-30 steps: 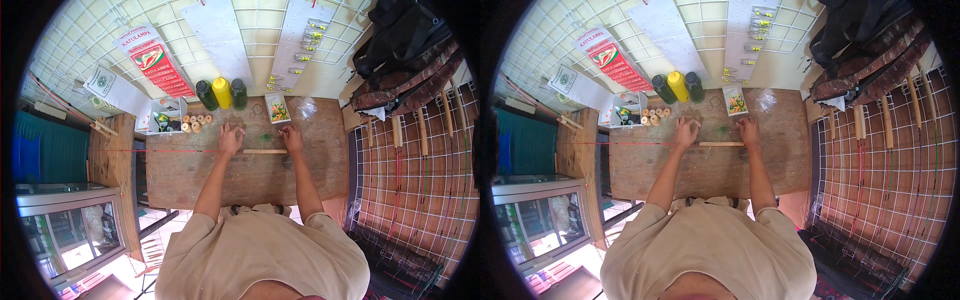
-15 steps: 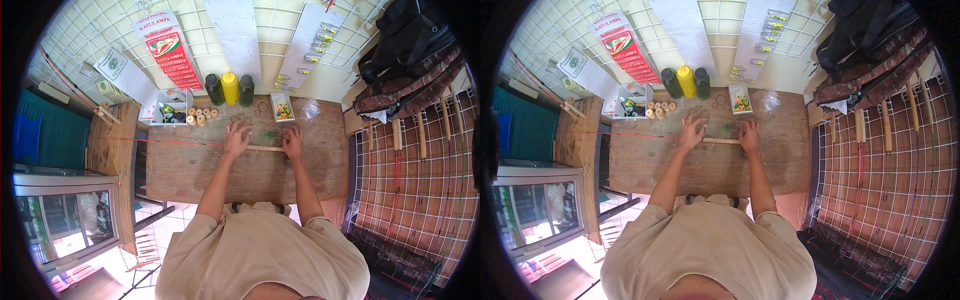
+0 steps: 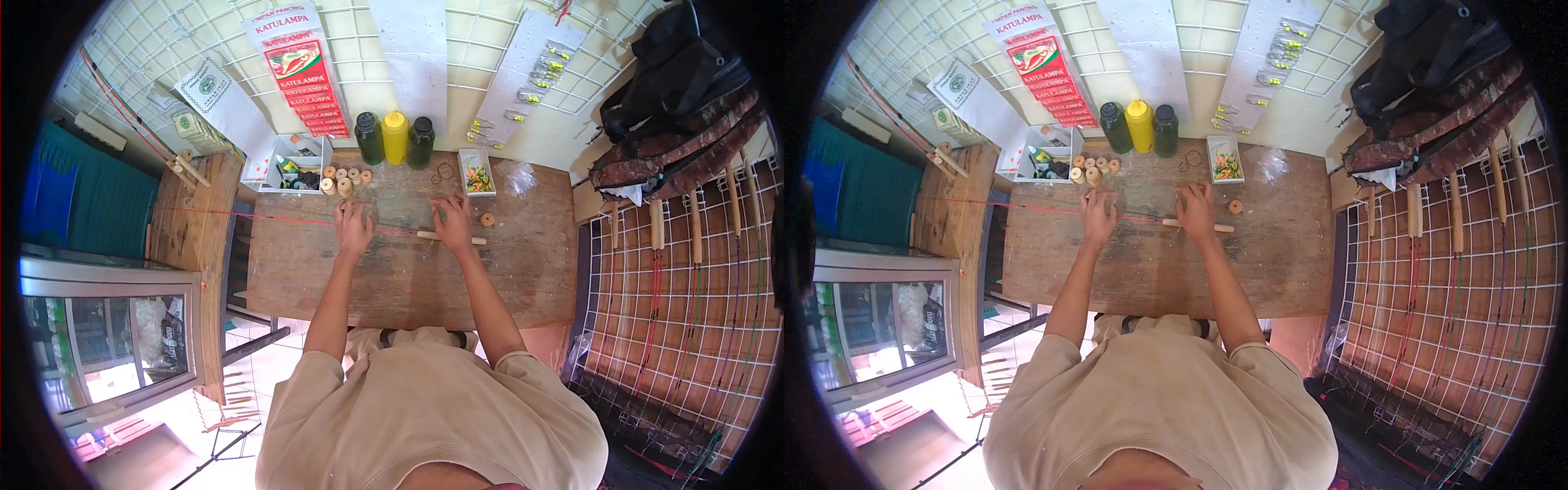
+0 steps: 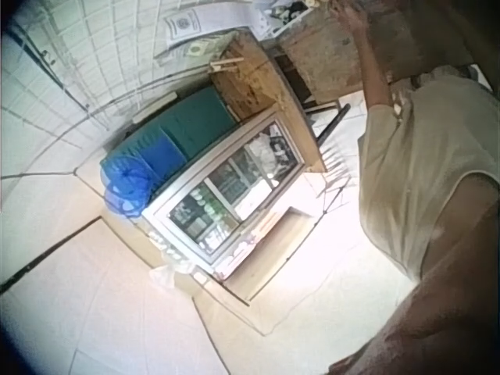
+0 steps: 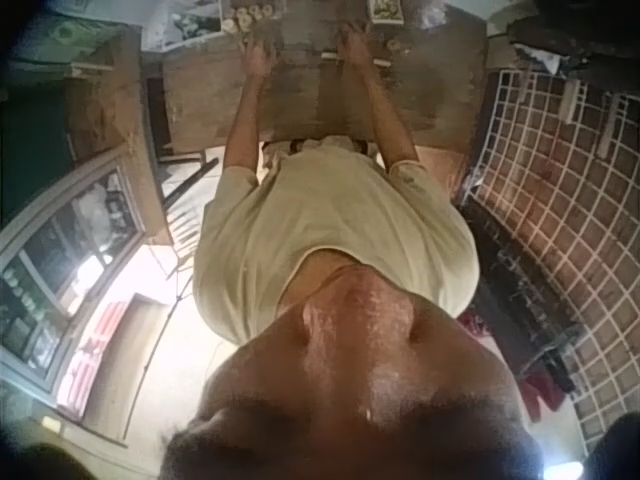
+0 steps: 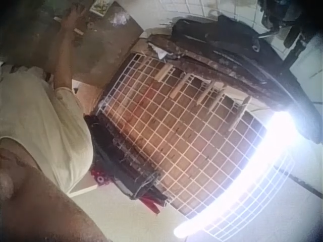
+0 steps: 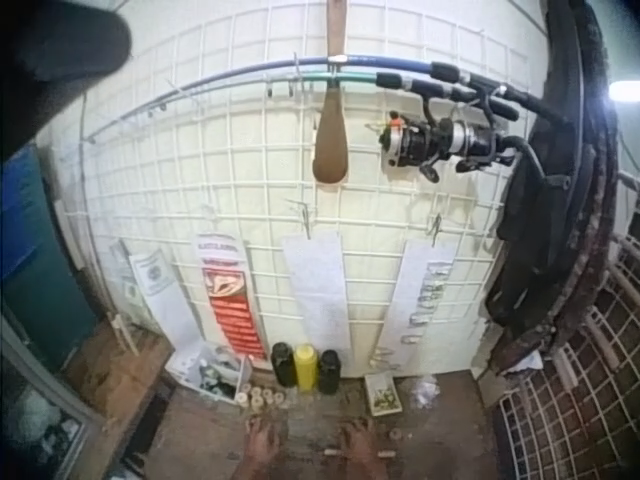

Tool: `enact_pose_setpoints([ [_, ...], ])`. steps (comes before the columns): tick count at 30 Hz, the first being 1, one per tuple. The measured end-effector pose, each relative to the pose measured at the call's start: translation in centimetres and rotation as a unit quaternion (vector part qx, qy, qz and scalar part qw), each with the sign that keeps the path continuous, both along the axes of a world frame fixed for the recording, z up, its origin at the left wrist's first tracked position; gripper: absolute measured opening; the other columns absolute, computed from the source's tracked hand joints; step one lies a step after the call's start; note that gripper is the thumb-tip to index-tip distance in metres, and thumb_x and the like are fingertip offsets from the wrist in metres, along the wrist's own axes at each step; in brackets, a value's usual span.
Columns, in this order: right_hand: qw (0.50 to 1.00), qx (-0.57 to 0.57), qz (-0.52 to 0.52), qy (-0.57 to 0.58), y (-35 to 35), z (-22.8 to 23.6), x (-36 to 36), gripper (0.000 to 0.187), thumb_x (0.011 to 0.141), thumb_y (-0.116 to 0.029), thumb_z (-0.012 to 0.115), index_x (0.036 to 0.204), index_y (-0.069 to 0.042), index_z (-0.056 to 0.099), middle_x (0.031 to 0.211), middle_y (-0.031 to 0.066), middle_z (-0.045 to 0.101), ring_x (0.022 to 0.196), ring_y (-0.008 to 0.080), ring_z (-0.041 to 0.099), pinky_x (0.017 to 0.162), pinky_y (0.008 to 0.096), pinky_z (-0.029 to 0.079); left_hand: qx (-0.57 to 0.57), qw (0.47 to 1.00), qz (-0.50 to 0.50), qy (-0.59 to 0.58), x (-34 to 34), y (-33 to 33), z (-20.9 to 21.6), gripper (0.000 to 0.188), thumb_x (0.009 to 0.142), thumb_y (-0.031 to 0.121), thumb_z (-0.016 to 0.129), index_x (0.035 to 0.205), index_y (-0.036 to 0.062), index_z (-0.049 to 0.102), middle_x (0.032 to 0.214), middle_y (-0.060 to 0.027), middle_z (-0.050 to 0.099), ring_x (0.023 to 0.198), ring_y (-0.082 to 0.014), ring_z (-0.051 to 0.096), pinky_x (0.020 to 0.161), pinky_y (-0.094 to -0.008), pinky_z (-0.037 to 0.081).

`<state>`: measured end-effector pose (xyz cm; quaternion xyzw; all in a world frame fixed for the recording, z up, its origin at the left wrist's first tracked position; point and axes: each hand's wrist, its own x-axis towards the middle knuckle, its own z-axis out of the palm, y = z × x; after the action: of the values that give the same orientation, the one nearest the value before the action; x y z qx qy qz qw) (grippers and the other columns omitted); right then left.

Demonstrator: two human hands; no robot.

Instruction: The person is assembling or repairing a fishing rod, specifically working with the line and a small circular component.

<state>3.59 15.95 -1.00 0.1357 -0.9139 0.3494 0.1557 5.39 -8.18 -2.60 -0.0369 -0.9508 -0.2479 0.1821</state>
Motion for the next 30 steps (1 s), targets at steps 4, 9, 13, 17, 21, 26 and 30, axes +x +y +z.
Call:
enact_pose_setpoints([
  [4,0.999,0.029,-0.020,-0.023,-2.6,-1.5,-1.2,0.017,0.078,-0.015,0.064,0.093,-0.009,0.067,0.096,0.0105,0.063,0.106,0.0371,0.046,0.090,0.0440,0.039,-0.013,0.999,-0.009,-0.034,-0.5,0.3,0.8,0.023,0.077,0.012,0.063,0.101,0.0121,0.061,0.115,-0.0092,0.052,0.117,-0.0345,0.039,0.099,-0.0465,0.034],
  [9,0.969,0.114,-0.140,-0.166,-5.6,-3.8,-2.3,0.026,0.077,-0.040,0.066,0.083,-0.016,0.072,0.082,0.0022,0.069,0.107,0.0317,0.048,0.092,0.0444,0.035,-0.004,0.998,-0.009,-0.061,-1.9,-0.7,0.3,0.030,0.078,0.013,0.062,0.108,0.0122,0.058,0.117,-0.0129,0.048,0.117,-0.0371,0.039,0.099,-0.0469,0.035],
  [13,0.951,0.115,-0.168,-0.233,-7.5,-4.6,-2.9,0.029,0.076,-0.045,0.067,0.084,-0.018,0.073,0.084,0.0014,0.069,0.109,0.0304,0.047,0.094,0.0442,0.032,-0.006,0.998,-0.023,-0.049,-2.4,-2.2,0.2,0.034,0.078,0.013,0.062,0.111,0.0101,0.055,0.117,-0.0150,0.046,0.115,-0.0375,0.040,0.098,-0.0468,0.036],
  [17,0.943,0.113,-0.202,-0.239,-8.2,-5.6,-3.5,0.027,0.076,-0.044,0.067,0.083,-0.019,0.073,0.085,0.0001,0.069,0.110,0.0299,0.046,0.094,0.0432,0.032,0.002,0.997,-0.054,-0.058,-3.3,-3.6,0.2,0.034,0.079,0.013,0.062,0.111,0.0067,0.052,0.114,-0.0150,0.048,0.111,-0.0356,0.043,0.095,-0.0455,0.038],
  [21,0.945,0.091,-0.194,-0.246,-9.1,-6.1,-4.0,0.024,0.077,-0.040,0.064,0.081,-0.018,0.072,0.088,0.0052,0.068,0.109,0.0326,0.047,0.091,0.0446,0.034,0.003,0.996,-0.085,-0.038,-4.1,-4.7,-0.3,0.032,0.080,0.014,0.062,0.109,0.0067,0.052,0.105,-0.0127,0.055,0.104,-0.0332,0.048,0.090,-0.0437,0.041],
  [26,0.966,-0.073,-0.191,-0.160,-8.3,-6.7,-5.0,0.009,0.079,-0.019,0.066,0.079,-0.011,0.069,0.079,0.0036,0.068,0.090,0.0239,0.058,0.084,0.0355,0.042,0.028,0.992,-0.104,-0.066,-4.6,-4.5,0.0,0.029,0.081,0.016,0.063,0.107,0.0080,0.053,0.098,-0.0085,0.060,0.096,-0.0295,0.052,0.085,-0.0423,0.042],
  [30,0.901,-0.400,-0.110,-0.126,-9.5,-2.1,-4.6,0.003,0.084,-0.003,0.061,0.087,-0.004,0.063,0.085,0.0059,0.067,0.081,0.0161,0.061,0.078,0.0302,0.046,0.064,0.989,-0.095,-0.089,-4.6,-5.4,-0.1,0.030,0.081,0.017,0.064,0.108,0.0091,0.053,0.093,-0.0053,0.062,0.093,-0.0284,0.054,0.084,-0.0411,0.044],
])
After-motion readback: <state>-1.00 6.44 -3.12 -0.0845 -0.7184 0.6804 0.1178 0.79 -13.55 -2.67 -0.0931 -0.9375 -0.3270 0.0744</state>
